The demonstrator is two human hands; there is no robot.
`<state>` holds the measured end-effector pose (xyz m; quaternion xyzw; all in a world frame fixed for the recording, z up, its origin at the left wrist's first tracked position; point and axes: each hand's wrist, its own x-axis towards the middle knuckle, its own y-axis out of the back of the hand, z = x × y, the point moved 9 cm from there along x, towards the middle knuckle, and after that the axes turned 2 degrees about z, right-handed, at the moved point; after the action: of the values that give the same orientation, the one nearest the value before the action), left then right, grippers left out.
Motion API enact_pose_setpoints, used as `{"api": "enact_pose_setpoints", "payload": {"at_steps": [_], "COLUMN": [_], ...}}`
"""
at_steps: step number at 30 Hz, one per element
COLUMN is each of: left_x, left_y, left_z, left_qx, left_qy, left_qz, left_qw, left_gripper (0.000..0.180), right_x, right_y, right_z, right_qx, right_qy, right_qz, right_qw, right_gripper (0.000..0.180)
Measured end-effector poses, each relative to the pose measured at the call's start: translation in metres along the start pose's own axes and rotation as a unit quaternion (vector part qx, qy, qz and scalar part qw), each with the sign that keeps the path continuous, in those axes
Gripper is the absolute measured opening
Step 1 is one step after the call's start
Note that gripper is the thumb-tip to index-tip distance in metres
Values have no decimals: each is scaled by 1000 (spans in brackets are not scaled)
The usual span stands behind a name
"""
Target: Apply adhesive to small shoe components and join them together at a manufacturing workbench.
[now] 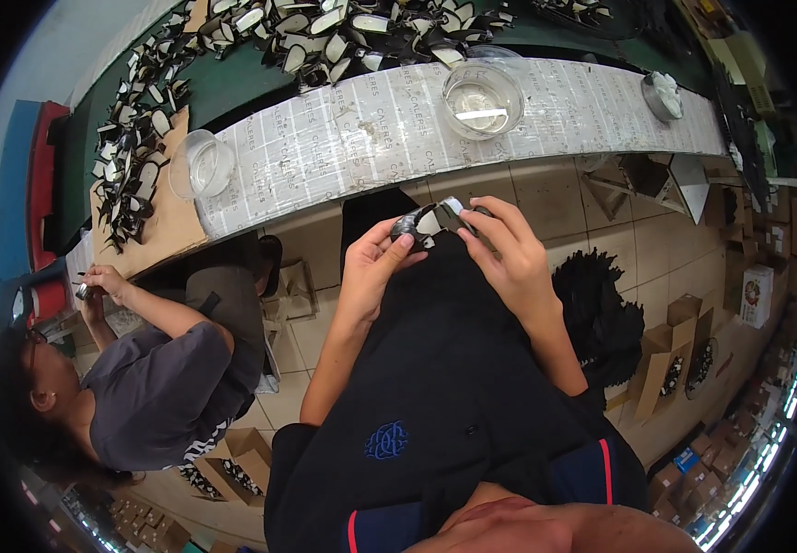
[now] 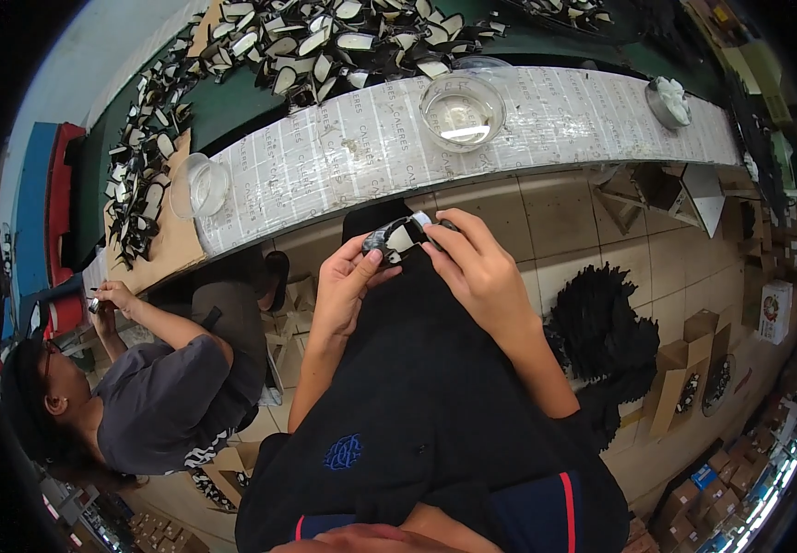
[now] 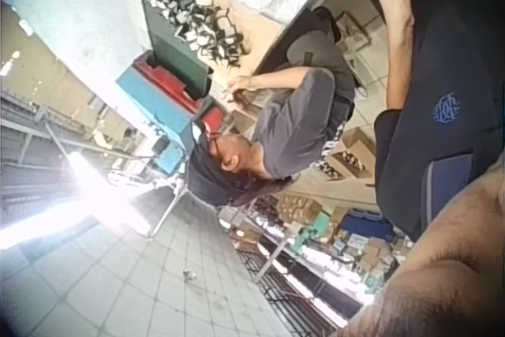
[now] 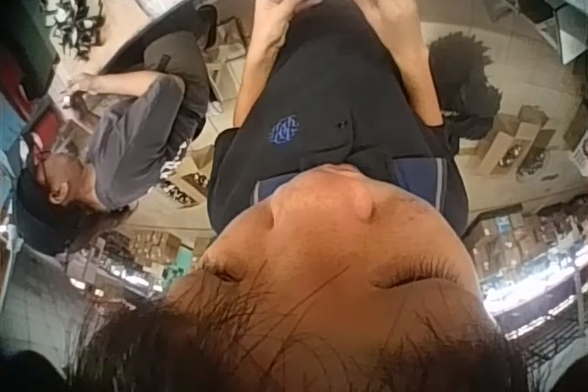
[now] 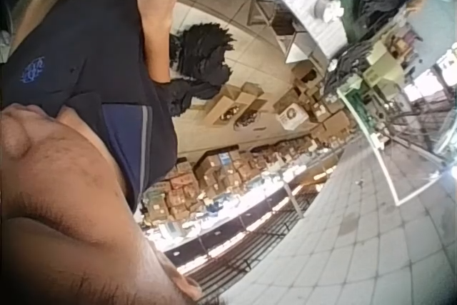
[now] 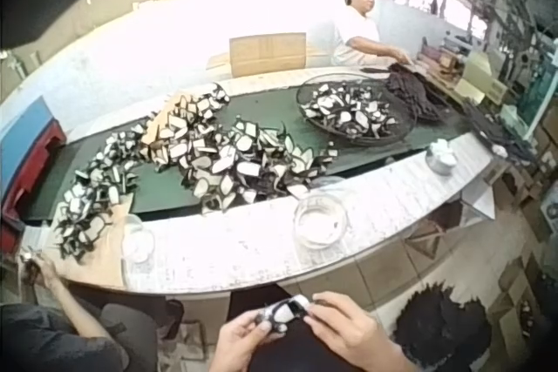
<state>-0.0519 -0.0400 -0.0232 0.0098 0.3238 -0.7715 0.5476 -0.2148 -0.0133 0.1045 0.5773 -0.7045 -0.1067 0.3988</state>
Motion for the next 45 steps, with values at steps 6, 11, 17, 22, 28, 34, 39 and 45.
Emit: {"api": "enact_pose_setpoints", "payload": {"at_steps": [6,11,17,22,28,34,39,45], "left_x": [0,-2,-1,-1,-1,0,-1,1], "left_y": [-1,-4,-5,-5,-3,-4,-6,-4], "left_z": [0,0,0,1,-4,-4,-1,-2], "left_qx": [-48,-91,-102,-99,-106,-112,-105,-103], "left_qy": [15,18,22,25,29,29,29,36], "left_qz": [-17,-29,-25,-15,-12,-13,-15,-8], "left_qw": [999,995,994,995,994,993,994,994], "left_gripper": [36,36,35,31,23,23,25,26], "right_x": [-4,-7,-5,-7,-6,-6,-6,-2], "right_y": [13,11,0,0,-11,-15,-9,5], "right_z": [18,19,7,7,-3,-6,2,4], "right_qx": [95,162,160,164,170,151,89,26], "right_qy": [-91,-129,-91,-95,-64,-52,-40,-19], "right_qz": [36,28,-3,3,-14,-21,-11,28], "right_qw": [991,978,983,982,983,987,995,999], "right_gripper": [26,24,25,27,27,27,28,28]}}
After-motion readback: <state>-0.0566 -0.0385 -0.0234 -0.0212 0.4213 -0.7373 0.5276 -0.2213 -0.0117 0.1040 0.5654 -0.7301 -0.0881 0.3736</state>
